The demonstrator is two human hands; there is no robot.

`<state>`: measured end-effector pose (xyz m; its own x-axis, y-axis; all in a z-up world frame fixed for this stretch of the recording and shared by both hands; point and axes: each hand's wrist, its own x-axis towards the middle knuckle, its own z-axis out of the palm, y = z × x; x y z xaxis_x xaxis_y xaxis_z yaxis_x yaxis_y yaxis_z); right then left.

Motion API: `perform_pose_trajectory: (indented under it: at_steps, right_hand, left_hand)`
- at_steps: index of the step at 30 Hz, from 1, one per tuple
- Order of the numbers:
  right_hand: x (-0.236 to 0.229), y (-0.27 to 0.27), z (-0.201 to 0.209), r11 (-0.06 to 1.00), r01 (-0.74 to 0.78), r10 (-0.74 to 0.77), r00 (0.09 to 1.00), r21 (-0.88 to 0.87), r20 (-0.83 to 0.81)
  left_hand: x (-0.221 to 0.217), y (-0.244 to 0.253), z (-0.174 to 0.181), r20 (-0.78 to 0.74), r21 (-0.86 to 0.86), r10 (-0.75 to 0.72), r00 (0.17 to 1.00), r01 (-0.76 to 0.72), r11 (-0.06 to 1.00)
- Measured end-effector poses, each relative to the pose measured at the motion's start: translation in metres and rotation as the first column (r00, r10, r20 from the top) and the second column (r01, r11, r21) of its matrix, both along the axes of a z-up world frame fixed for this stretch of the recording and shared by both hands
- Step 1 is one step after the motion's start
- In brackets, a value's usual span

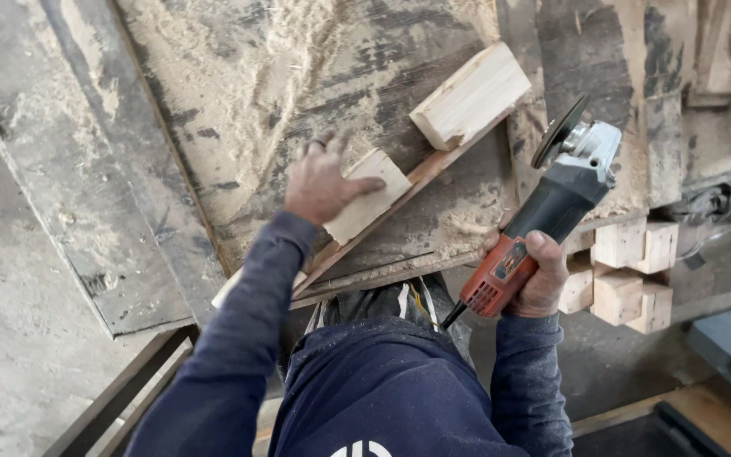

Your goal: The person uses an angle grinder with a sanding disc to smooth the edges and surfaces of small wooden blocks. They hold the blocks with one hand while operating the tool with the other, repositioning the blocks as needed to sand different sides.

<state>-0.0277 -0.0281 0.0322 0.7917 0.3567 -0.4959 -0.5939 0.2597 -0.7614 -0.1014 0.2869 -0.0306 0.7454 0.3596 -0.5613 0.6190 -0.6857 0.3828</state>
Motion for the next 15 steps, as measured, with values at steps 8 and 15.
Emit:
perform_pose_trajectory:
  at_steps: [8,15]
  right_hand:
    - [-0.014,-0.013,0.014,0.996,0.075,-0.079,0.991,0.037,0.112]
    - [-0.018,-0.038,0.017,0.992,0.119,-0.117,0.991,-0.033,0.061]
  left_hand:
    - [-0.013,-0.086,0.012,0.028,0.120,-0.138,0.990,0.134,0.984]
    - [-0.027,-0.148,0.005,0.373,0.264,0.008,0.928,-0.114,0.958]
